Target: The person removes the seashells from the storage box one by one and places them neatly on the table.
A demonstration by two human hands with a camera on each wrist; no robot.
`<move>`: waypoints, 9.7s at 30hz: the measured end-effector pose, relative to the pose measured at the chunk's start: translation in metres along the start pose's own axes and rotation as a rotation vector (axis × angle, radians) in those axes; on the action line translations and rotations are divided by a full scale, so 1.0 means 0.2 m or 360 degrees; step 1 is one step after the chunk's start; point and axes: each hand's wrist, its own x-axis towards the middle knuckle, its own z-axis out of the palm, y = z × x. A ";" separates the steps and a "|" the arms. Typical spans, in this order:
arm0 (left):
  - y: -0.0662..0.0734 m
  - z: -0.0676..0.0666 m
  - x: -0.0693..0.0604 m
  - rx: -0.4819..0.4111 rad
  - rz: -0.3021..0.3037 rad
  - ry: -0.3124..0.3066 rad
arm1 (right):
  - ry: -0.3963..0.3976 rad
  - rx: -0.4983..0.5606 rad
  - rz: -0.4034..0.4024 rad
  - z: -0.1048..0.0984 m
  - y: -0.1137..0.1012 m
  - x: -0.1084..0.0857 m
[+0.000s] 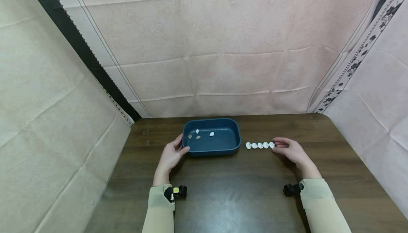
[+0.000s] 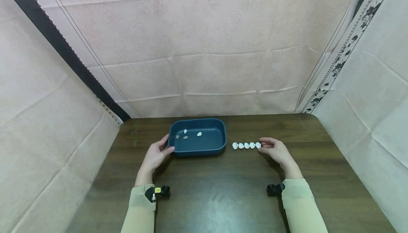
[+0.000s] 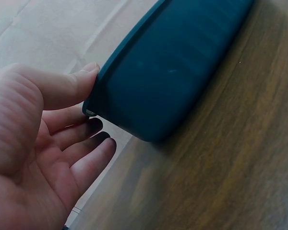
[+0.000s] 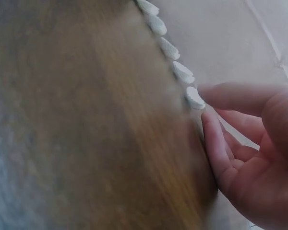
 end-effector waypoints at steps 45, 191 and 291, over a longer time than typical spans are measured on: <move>0.01 0.00 0.00 -0.0028 0.0004 -0.0017 | 0.0338 0.0365 -0.0450 0.56 -0.54 0.12; 0.00 -0.01 0.01 -0.0069 0.0009 -0.0035 | -0.0149 -0.0596 -0.0174 1.01 -0.73 0.50; -0.01 0.00 0.01 -0.0065 0.0019 -0.0021 | 0.0179 -0.0505 0.0015 -0.02 -0.03 -0.04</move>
